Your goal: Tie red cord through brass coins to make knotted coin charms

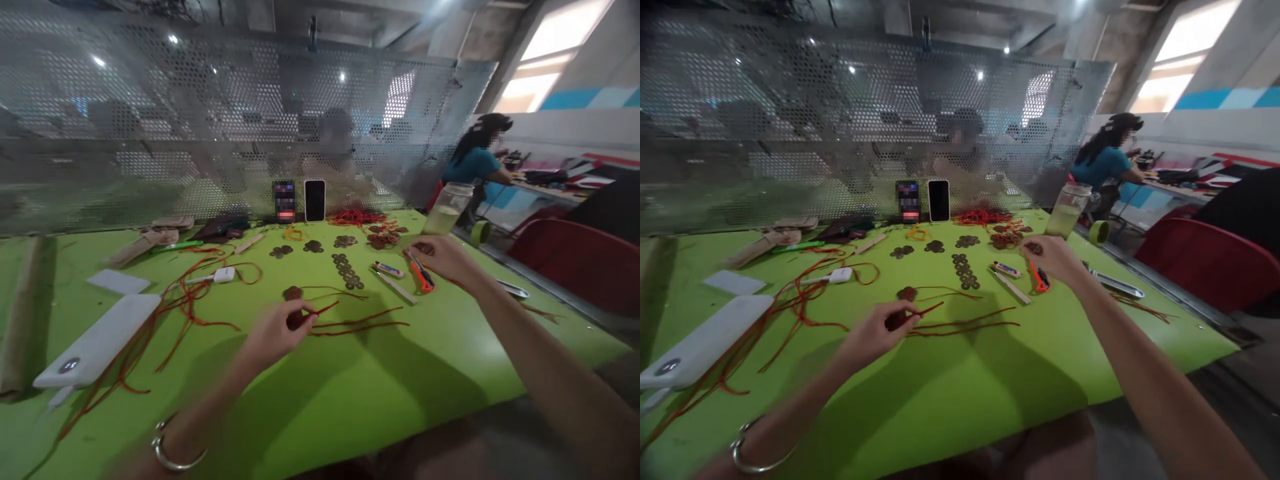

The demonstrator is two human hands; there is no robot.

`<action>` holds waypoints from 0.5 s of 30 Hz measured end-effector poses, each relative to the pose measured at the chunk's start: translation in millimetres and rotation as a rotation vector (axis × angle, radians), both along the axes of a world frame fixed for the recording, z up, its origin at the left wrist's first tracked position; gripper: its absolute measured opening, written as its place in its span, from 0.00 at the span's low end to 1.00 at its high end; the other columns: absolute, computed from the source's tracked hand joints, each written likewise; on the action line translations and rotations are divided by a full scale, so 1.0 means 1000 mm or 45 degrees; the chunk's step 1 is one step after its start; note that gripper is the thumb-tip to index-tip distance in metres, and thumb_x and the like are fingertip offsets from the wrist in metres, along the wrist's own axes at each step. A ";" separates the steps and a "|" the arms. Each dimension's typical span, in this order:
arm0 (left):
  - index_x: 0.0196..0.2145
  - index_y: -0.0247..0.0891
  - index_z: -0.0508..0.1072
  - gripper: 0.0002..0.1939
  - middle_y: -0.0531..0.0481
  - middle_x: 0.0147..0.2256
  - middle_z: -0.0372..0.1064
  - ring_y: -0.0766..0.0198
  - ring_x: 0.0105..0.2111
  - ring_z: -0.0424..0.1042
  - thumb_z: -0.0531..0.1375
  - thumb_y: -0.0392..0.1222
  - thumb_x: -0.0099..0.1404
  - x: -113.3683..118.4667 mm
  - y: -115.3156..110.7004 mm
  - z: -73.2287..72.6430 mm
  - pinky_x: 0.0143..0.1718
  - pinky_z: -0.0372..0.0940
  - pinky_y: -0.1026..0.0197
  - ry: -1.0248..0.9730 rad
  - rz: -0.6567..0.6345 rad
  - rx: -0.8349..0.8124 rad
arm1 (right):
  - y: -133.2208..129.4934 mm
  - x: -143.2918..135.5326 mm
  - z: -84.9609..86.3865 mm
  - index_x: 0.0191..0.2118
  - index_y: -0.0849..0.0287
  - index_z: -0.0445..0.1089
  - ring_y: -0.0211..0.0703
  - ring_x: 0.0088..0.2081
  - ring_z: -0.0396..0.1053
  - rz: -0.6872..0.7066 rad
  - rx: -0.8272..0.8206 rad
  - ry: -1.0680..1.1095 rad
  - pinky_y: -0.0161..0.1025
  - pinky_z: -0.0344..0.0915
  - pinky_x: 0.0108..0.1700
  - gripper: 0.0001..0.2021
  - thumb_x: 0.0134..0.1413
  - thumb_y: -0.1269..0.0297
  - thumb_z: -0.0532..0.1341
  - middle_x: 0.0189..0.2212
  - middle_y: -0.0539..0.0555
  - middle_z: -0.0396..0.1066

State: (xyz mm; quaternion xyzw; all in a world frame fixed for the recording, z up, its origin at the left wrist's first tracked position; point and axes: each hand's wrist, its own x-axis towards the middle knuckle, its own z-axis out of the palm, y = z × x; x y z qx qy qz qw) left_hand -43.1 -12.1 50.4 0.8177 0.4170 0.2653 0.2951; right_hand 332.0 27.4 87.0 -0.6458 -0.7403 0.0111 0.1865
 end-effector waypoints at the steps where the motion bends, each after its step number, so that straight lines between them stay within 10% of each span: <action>1: 0.34 0.37 0.75 0.11 0.53 0.21 0.67 0.69 0.19 0.62 0.56 0.46 0.62 0.001 0.002 -0.006 0.20 0.54 0.68 0.081 -0.029 0.022 | -0.002 0.013 -0.002 0.40 0.64 0.71 0.46 0.34 0.70 -0.031 -0.020 -0.071 0.38 0.62 0.36 0.14 0.57 0.63 0.51 0.35 0.62 0.73; 15: 0.45 0.41 0.74 0.13 0.46 0.39 0.73 0.57 0.40 0.69 0.55 0.33 0.64 0.008 0.019 -0.034 0.42 0.65 0.50 0.510 -0.178 0.662 | 0.007 0.088 -0.023 0.35 0.61 0.71 0.49 0.35 0.66 -0.228 -0.266 -0.288 0.40 0.56 0.37 0.10 0.48 0.74 0.54 0.35 0.63 0.72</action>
